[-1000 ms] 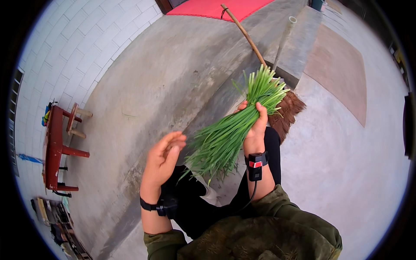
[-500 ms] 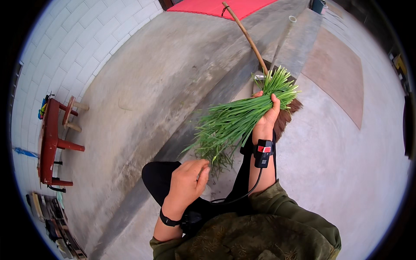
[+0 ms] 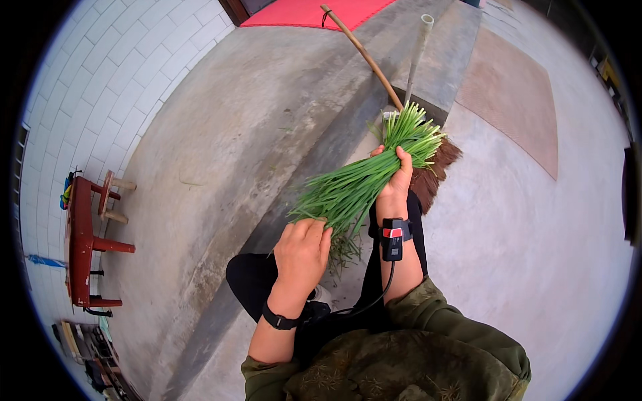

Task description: Cleaning and bunching green onions while seated in a courtyard.

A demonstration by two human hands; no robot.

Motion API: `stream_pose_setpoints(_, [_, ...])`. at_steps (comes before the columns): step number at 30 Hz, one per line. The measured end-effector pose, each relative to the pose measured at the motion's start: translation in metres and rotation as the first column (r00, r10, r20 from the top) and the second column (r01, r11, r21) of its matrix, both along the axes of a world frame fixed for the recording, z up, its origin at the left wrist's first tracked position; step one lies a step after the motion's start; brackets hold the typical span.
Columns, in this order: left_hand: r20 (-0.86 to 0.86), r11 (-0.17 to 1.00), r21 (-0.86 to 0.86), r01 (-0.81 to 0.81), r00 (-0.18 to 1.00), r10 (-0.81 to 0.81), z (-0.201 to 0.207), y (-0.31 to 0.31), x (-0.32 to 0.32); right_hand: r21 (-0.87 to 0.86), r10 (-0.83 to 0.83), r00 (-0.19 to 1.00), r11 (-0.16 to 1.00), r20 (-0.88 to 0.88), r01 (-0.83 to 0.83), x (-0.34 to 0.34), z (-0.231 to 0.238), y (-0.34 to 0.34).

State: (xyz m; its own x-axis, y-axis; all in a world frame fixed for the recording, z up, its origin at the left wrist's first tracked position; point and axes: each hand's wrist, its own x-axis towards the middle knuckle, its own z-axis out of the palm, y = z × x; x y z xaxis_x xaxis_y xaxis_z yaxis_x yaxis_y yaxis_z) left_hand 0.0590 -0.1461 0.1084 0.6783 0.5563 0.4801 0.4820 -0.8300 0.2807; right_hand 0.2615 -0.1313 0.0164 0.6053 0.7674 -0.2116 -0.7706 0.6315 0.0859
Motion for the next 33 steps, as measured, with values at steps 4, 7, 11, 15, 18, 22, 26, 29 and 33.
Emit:
stream_pose_setpoints(4, [0.006,0.999,-0.011,0.031,1.0,-0.031,-0.006,0.004,0.001,-0.009,0.004,1.0,1.0,0.016,-0.004,0.0,-0.003,0.002])
stream_pose_setpoints(7, [0.073,0.999,-0.021,0.038,0.997,-0.036,-0.009,0.006,0.003,-0.021,0.003,1.0,1.0,0.015,-0.003,-0.002,-0.006,0.005])
stream_pose_setpoints(11, [0.251,0.962,-0.27,0.03,0.967,0.04,-0.003,0.009,0.005,-0.003,0.042,0.999,0.999,0.008,-0.042,-0.004,-0.011,0.007])
stream_pose_setpoints(15, [0.574,0.699,-0.641,0.317,0.803,0.161,0.004,0.02,-0.017,-0.044,0.036,0.999,0.998,-0.015,-0.037,-0.007,-0.002,0.004])
stream_pose_setpoints(18, [0.59,0.63,-0.695,0.347,0.776,0.224,0.012,0.031,-0.03,-0.079,0.024,1.0,0.997,-0.011,-0.025,-0.004,-0.001,0.001])
stream_pose_setpoints(22, [0.293,0.872,-0.489,0.003,0.943,0.161,0.017,0.041,-0.029,-0.053,0.023,1.0,0.998,0.004,-0.022,-0.003,-0.005,0.002])
stream_pose_setpoints(26, [0.109,0.954,-0.299,-0.027,0.992,0.063,0.018,0.038,-0.016,-0.033,0.038,0.998,0.999,0.043,-0.036,-0.003,-0.012,0.002])
stream_pose_setpoints(29, [0.067,0.984,-0.174,0.041,0.997,-0.03,0.012,0.037,-0.009,-0.033,0.046,0.998,0.998,0.045,-0.044,-0.004,-0.012,0.002])
stream_pose_setpoints(33, [0.062,0.986,-0.156,0.056,0.997,-0.047,0.006,0.038,-0.006,-0.04,0.045,0.999,0.998,-0.004,-0.046,-0.003,-0.01,0.002])
